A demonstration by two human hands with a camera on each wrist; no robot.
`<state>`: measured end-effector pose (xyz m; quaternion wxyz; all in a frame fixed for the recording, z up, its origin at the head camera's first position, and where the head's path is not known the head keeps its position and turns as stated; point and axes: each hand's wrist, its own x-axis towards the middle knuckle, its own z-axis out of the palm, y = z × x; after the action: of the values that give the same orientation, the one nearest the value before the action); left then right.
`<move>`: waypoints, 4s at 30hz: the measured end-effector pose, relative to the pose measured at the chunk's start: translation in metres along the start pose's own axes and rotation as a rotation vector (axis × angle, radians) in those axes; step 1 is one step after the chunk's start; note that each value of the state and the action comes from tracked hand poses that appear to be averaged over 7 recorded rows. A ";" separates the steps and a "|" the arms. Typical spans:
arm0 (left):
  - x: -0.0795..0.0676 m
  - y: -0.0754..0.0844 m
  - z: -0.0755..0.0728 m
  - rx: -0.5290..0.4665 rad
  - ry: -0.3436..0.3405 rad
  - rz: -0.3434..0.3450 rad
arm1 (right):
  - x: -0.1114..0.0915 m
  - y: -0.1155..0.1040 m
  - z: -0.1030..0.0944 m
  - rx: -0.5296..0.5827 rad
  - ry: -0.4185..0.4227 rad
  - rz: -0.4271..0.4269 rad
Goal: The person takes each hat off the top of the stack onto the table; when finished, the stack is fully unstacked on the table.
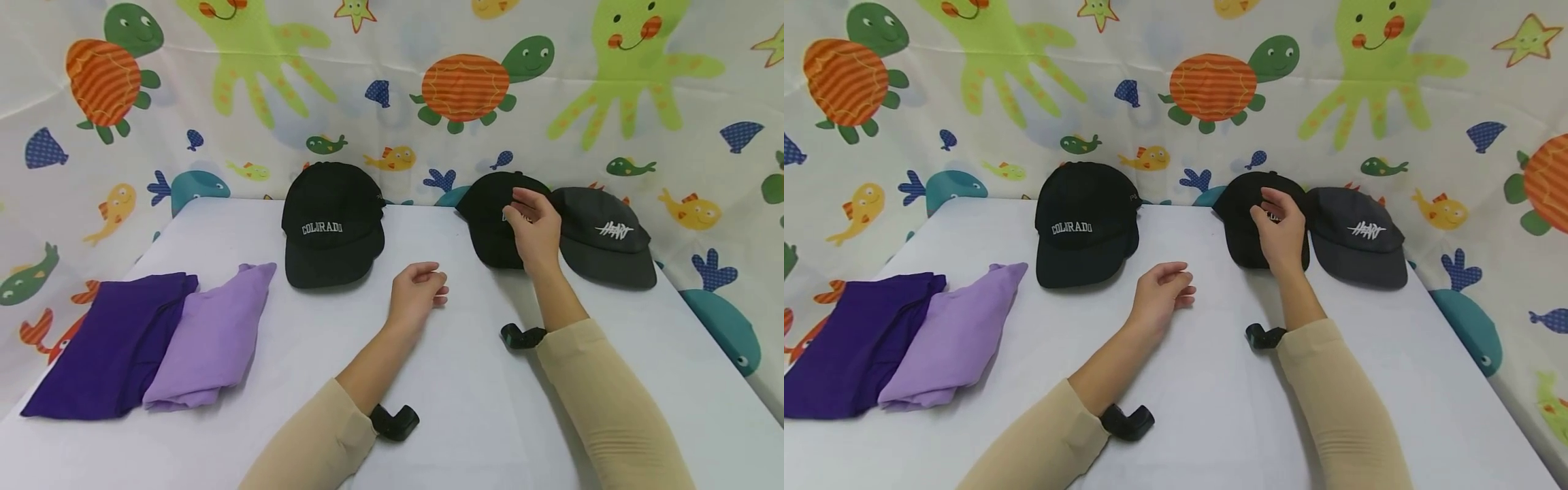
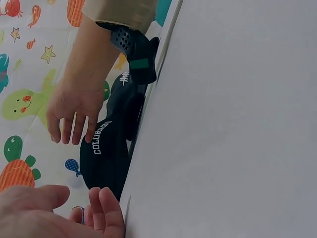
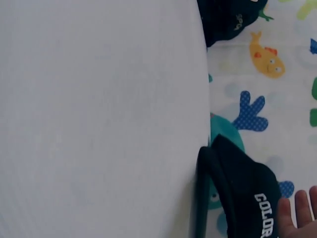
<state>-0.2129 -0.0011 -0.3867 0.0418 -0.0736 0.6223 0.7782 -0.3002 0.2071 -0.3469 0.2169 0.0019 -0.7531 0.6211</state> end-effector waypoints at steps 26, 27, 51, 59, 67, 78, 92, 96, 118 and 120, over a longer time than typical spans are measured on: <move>-0.026 0.015 -0.066 -0.003 0.217 0.031 | -0.021 -0.016 0.066 0.019 -0.120 -0.059; -0.027 0.016 -0.068 -0.007 0.223 0.031 | -0.021 -0.016 0.068 0.027 -0.125 -0.058; -0.035 0.039 -0.115 -0.068 0.578 0.064 | -0.037 -0.027 0.132 0.046 -0.256 -0.057; -0.036 0.042 -0.122 -0.072 0.599 0.035 | -0.041 -0.027 0.145 0.053 -0.275 -0.021; -0.033 0.044 -0.128 -0.143 0.611 0.009 | -0.042 -0.026 0.154 0.049 -0.296 -0.017; -0.025 0.043 -0.134 -0.255 0.646 -0.002 | -0.038 -0.029 0.173 -0.003 -0.333 -0.019; -0.017 0.042 -0.137 -0.335 0.643 0.027 | -0.030 -0.027 0.194 -0.088 -0.417 0.047; -0.017 0.041 -0.134 -0.319 0.633 0.017 | -0.026 -0.025 0.195 -0.094 -0.418 0.084; -0.016 0.033 -0.134 -0.280 0.649 0.146 | -0.024 -0.026 0.205 0.014 -0.372 0.082; -0.017 0.033 -0.134 -0.260 0.649 0.157 | -0.025 -0.027 0.205 0.019 -0.366 0.074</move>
<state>-0.1929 -0.1387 -0.3806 -0.2279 -0.2736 0.5027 0.7877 -0.3370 0.0024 -0.3575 0.0530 0.0891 -0.7736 0.6252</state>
